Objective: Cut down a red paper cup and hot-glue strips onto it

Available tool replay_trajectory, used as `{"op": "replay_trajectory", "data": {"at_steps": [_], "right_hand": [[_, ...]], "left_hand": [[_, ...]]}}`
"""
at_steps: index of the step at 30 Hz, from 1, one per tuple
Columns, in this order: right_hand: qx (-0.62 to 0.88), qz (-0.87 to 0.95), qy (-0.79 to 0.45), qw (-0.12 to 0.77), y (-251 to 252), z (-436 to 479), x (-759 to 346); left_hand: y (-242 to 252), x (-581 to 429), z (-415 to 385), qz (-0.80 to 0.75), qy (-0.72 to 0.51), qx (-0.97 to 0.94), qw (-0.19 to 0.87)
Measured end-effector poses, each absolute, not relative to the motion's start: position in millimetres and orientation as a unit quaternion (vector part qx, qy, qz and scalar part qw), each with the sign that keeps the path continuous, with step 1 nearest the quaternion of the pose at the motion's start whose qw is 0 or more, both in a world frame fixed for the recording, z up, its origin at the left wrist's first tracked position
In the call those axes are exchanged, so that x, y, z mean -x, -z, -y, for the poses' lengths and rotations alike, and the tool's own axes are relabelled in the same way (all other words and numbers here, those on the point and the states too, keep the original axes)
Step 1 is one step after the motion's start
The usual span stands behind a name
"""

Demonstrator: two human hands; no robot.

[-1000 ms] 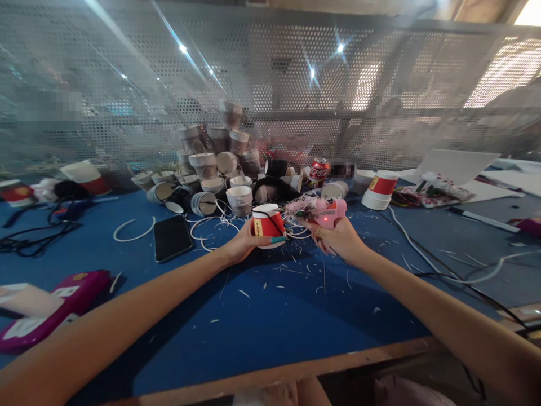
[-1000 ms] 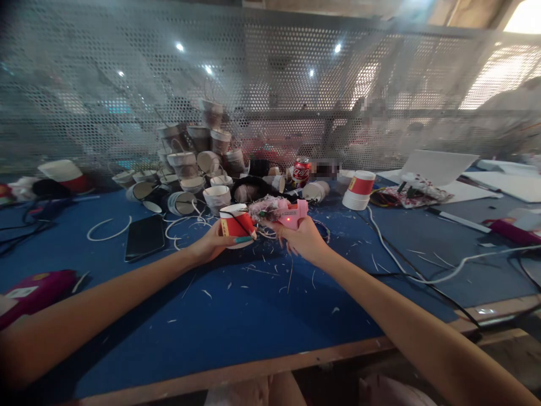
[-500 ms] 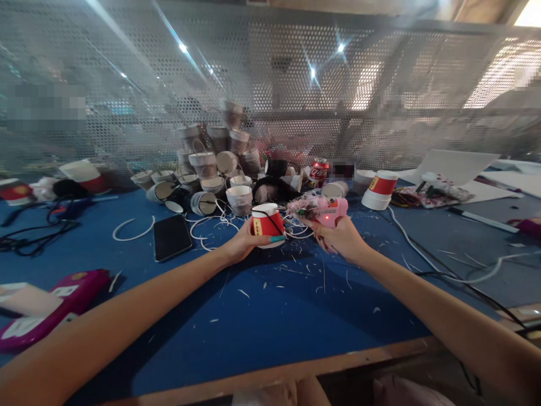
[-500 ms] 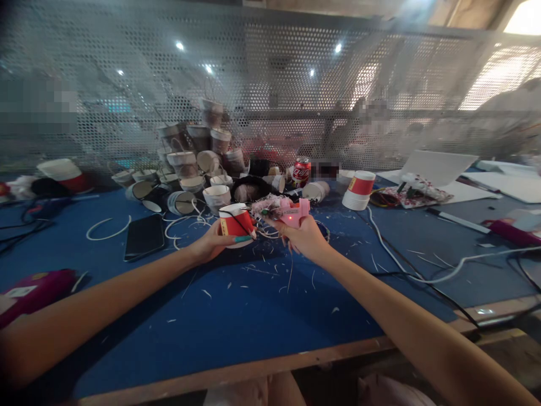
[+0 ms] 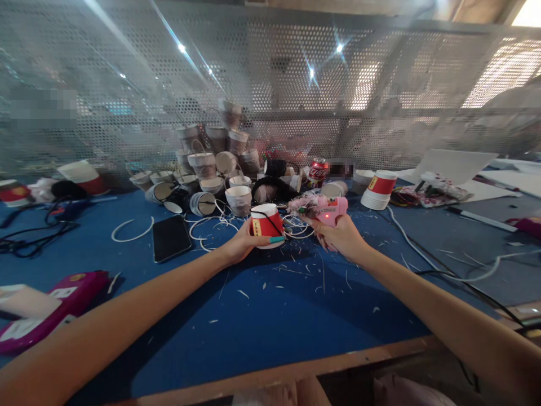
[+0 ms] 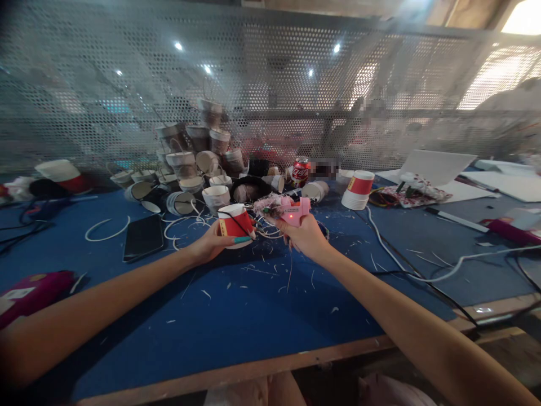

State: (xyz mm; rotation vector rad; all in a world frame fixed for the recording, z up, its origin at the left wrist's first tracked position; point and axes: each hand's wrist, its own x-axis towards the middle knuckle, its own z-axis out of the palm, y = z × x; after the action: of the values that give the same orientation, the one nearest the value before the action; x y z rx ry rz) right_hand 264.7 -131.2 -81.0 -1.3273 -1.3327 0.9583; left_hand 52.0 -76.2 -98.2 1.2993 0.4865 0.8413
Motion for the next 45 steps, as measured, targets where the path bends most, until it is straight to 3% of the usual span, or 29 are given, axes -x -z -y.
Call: {"op": "replay_trajectory", "data": {"at_steps": [21,24,26,30,32,37,45], "right_hand": [[0.557,0.546,-0.388,0.490,87,127,-267],[0.575,0.559,-0.344,0.489,88,125,-270],[0.600,0.586,-0.252,0.482,87,124,-275],[0.701,0.593,0.015,0.395,83,126,-285],[0.753,0.566,0.074,0.328,81,127,-288],[0.830,0.517,0.091,0.190,83,127,-289],[0.842,0.503,0.089,0.173,91,130,-284]], "left_hand": [[101,-51,76,-0.224,-0.360,-0.592,0.686],[101,-50,76,-0.239,-0.358,-0.590,0.684],[101,-50,76,-0.238,-0.354,-0.591,0.685],[102,-50,76,-0.231,-0.356,-0.592,0.685],[102,-50,76,-0.236,-0.366,-0.587,0.683],[103,-51,75,-0.240,-0.370,-0.588,0.678],[105,-50,73,-0.246,-0.367,-0.595,0.672]]}}
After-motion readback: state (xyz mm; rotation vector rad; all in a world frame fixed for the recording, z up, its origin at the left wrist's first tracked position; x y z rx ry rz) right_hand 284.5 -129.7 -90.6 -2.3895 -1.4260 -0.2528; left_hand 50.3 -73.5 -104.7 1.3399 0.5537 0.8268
